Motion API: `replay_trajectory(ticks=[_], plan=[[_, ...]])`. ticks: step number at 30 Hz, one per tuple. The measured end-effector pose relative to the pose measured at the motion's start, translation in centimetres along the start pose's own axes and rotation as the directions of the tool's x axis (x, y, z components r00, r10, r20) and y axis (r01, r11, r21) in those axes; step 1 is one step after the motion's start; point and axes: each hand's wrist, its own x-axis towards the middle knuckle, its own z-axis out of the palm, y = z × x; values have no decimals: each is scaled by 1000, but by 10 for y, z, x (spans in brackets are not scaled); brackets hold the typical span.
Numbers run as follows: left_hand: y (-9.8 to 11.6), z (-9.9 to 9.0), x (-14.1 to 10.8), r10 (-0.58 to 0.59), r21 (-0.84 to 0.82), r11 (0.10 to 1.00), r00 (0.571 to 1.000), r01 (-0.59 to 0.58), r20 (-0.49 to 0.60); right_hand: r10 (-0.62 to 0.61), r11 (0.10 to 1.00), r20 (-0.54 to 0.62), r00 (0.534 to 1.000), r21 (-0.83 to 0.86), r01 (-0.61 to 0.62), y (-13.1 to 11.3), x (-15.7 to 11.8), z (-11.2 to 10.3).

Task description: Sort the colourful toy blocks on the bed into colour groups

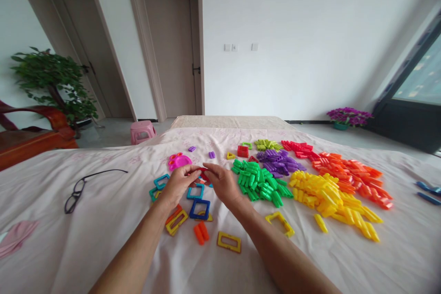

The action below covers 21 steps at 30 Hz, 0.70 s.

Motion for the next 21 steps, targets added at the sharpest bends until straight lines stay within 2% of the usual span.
replay_trajectory(ticks=[3,4,6,7,9,12,15,19,20,21], plan=[[1,-2,2,7,-7,1000,999,-7,-38,101,993,100,990,47,-106,-1,3,-9],[0,-4,3,2,-16,1000,998,-3,-66,153,988,151,977,-7,-154,-1,4,-15],[0,-9,5,-10,-44,999,993,5,-117,268,948,280,922,-245,-201,-2,4,-28],[1,-11,6,-16,-62,998,991,8,-136,319,904,347,882,-390,-173,-2,4,-33],[2,-15,6,-28,-97,995,987,12,-157,378,796,467,800,-605,-23,-2,1,-39],[4,-16,5,-42,-138,990,983,18,-179,373,680,568,734,-705,200,-5,-4,-33],[4,-15,5,-42,-157,988,983,14,-176,346,644,614,710,-705,296,-11,-10,-17],[1,-14,6,-41,-176,984,984,10,-173,312,659,669,675,-664,354,-19,-16,-6],[0,-14,6,-43,-178,984,984,12,-173,307,655,658,687,-670,350,-20,-17,-6],[0,-14,6,-45,-180,984,984,13,-175,294,649,629,719,-684,333,-20,-16,-7]])
